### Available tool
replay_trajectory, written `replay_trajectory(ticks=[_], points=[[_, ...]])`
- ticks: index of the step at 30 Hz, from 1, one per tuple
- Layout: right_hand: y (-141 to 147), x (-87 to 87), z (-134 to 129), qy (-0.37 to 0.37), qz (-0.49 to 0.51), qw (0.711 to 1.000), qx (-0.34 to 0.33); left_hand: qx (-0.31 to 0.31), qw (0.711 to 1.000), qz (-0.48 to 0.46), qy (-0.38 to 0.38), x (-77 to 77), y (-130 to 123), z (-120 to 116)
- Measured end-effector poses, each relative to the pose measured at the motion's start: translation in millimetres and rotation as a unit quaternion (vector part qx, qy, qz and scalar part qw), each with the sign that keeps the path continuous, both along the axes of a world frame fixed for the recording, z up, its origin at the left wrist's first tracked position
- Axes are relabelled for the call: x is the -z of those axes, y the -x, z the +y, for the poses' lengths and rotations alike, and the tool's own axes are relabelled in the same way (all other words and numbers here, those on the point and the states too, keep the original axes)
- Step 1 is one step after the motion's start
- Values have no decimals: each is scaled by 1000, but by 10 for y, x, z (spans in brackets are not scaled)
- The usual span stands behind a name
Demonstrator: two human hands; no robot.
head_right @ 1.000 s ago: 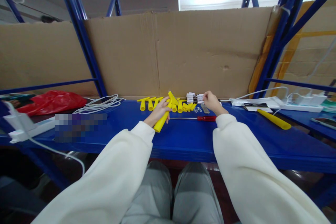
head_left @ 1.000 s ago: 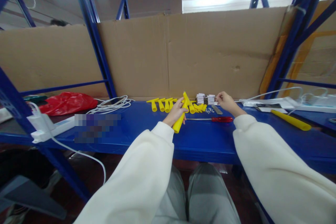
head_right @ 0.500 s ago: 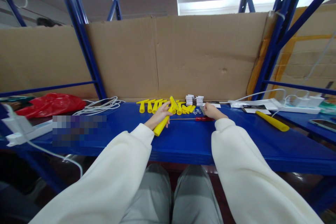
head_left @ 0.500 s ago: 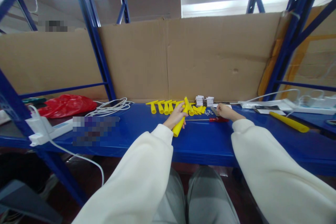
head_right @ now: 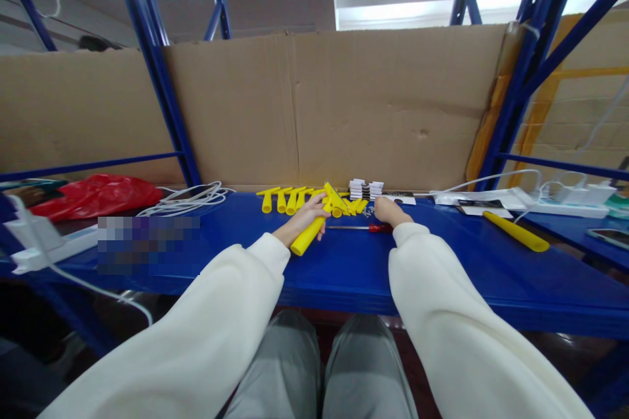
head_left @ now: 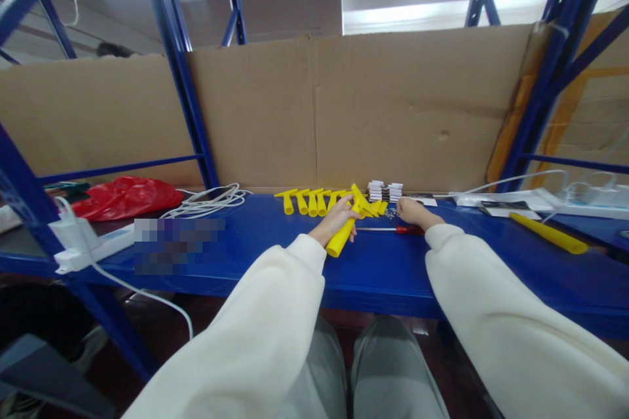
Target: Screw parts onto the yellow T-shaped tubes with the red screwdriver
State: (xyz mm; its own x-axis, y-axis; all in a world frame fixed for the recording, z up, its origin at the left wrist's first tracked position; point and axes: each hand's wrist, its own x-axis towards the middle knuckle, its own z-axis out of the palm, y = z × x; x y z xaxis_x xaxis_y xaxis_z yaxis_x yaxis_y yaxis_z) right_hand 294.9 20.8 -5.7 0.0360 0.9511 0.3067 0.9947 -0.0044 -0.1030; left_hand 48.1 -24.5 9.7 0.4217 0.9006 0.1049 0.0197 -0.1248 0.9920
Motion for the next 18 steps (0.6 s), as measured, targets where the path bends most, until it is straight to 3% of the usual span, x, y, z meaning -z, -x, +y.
replay_trajectory(ticks=[8, 15, 18], points=[[1, -42, -25, 7, -5, 1000, 27, 13, 996, -53, 64, -123, -397, 148], [-218, -18, -99, -81, 104, 987, 93, -4, 975, -118, 190, -124, -873, 212], [-316, -2, -97, -137, 153, 972, 115, 11, 967, -147, 207, -141, -1005, 186]])
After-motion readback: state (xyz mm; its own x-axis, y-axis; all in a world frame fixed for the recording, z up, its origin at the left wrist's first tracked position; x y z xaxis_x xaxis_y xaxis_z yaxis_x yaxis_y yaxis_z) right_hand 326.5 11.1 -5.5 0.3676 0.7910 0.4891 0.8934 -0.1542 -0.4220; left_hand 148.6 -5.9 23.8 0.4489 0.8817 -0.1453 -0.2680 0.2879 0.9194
